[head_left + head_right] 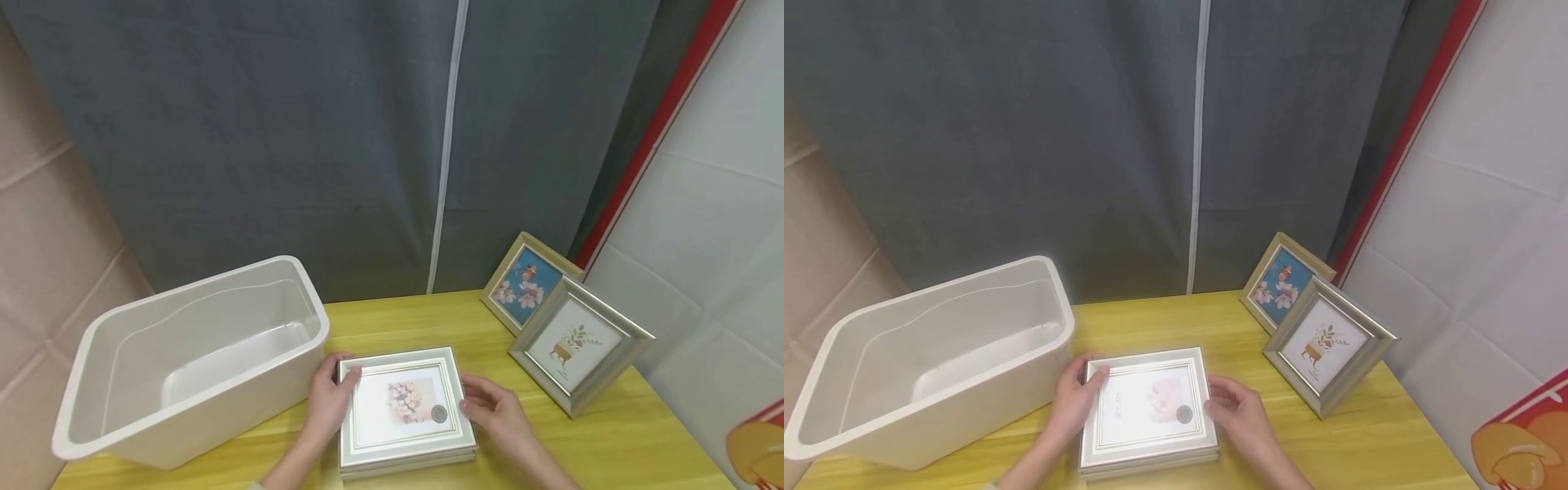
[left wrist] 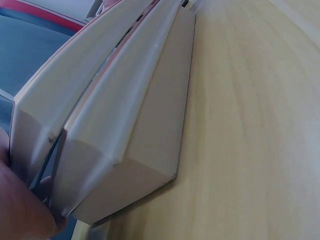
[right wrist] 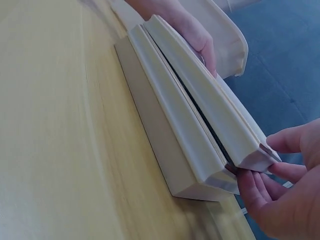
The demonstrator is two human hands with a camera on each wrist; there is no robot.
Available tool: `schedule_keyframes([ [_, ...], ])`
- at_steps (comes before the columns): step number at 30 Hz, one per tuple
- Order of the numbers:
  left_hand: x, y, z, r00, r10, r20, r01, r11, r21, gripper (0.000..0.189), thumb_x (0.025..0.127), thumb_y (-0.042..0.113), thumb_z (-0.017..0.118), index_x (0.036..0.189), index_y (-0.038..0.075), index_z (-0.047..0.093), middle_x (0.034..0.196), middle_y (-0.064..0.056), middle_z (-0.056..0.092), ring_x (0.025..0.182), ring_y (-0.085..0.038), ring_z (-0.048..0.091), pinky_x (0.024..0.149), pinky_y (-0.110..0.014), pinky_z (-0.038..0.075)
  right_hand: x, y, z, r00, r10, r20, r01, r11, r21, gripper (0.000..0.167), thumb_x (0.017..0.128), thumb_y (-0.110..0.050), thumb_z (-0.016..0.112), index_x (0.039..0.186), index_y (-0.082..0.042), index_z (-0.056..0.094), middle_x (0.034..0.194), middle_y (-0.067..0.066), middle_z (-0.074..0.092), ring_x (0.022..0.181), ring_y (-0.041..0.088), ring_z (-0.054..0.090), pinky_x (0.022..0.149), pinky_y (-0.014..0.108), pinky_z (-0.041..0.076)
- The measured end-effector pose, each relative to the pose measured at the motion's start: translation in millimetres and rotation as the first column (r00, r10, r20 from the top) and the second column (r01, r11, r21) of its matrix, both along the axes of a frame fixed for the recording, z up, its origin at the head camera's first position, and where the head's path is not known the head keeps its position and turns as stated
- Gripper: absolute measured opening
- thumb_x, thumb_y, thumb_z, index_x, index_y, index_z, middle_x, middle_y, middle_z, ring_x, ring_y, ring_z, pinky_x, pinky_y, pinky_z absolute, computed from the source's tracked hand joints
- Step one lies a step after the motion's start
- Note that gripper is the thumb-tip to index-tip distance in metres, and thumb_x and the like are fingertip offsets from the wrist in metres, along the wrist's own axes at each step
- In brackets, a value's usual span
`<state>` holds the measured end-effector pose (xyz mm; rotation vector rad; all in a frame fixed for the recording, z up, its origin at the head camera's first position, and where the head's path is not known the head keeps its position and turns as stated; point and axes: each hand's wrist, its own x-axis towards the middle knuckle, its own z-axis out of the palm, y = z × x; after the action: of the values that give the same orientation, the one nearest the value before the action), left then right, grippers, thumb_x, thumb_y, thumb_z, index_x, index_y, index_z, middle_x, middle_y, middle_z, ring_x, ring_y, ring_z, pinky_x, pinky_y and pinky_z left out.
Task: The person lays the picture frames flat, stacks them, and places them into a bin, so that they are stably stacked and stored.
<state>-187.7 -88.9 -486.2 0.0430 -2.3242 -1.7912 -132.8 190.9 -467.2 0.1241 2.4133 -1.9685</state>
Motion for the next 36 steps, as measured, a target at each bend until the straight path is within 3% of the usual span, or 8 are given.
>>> schedule_keyframes([
  [7, -0.3, -0.2, -0.5, 1.000, -0.013, 0.003, 0.013, 1.000, 0.004, 0.025, 0.094, 0.005, 0.068, 0.117, -0.001, 0.065, 0.098, -0.011, 0.068, 0.089, -0.020, 0.060, 0.080, -0.031, 0.051, 2.4, -4, -4.6, 1.000, -0.022, 0.003, 0.022, 1.000, 0.005, 0.056, 0.085, 0.005, 0.073, 0.138, 0.004, 0.058, 0.130, 0.019, 0.063, 0.101, 0.023, 0.064, 0.076, 0.028, 0.058],
  [12, 0.2, -1.0, -3.6, 1.000, -0.028, 0.000, 0.028, 1.000, 0.015, 0.030, 0.095, 0.002, 0.065, 0.125, 0.001, 0.065, 0.116, -0.014, 0.070, 0.107, -0.026, 0.063, 0.096, -0.036, 0.049, 4.2, -5, -6.0, 0.999, -0.035, 0.007, 0.035, 0.999, -0.017, 0.055, 0.085, 0.006, 0.072, 0.139, 0.004, 0.058, 0.130, 0.018, 0.062, 0.101, 0.023, 0.062, 0.077, 0.027, 0.056],
  [17, 0.6, -3.4, -6.4, 0.997, -0.074, -0.015, 0.074, 0.997, 0.024, 0.041, 0.097, 0.001, 0.061, 0.138, -0.001, 0.056, 0.132, -0.019, 0.065, 0.126, -0.033, 0.058, 0.110, -0.047, 0.042, 5.4, -7, -6.7, 0.998, -0.062, 0.019, 0.063, 0.997, -0.047, 0.054, 0.085, 0.006, 0.072, 0.137, 0.003, 0.060, 0.126, 0.014, 0.063, 0.099, 0.022, 0.061, 0.079, 0.026, 0.054],
  [30, 1.7, -6.5, -7.7, 0.994, -0.100, -0.042, 0.098, 0.994, -0.044, 0.032, 0.093, -0.005, 0.061, 0.124, 0.000, 0.065, 0.129, -0.017, 0.066, 0.130, -0.038, 0.054, 0.115, -0.055, 0.033, 6.4, -5, -12.5, 0.997, -0.071, 0.027, 0.072, 0.996, -0.043, 0.050, 0.086, 0.004, 0.072, 0.135, 0.002, 0.062, 0.125, 0.012, 0.066, 0.101, 0.022, 0.061, 0.081, 0.025, 0.053],
  [36, 1.6, -7.5, -8.7, 0.995, -0.100, -0.022, 0.099, 0.994, -0.052, 0.033, 0.091, -0.005, 0.063, 0.123, 0.000, 0.066, 0.128, -0.014, 0.067, 0.128, -0.035, 0.055, 0.115, -0.052, 0.034, 4.9, 4, -7.6, 1.000, 0.024, 0.018, -0.023, 0.998, -0.058, 0.048, 0.089, 0.004, 0.069, 0.136, 0.006, 0.059, 0.126, 0.018, 0.062, 0.098, 0.018, 0.062, 0.081, 0.026, 0.057],
])
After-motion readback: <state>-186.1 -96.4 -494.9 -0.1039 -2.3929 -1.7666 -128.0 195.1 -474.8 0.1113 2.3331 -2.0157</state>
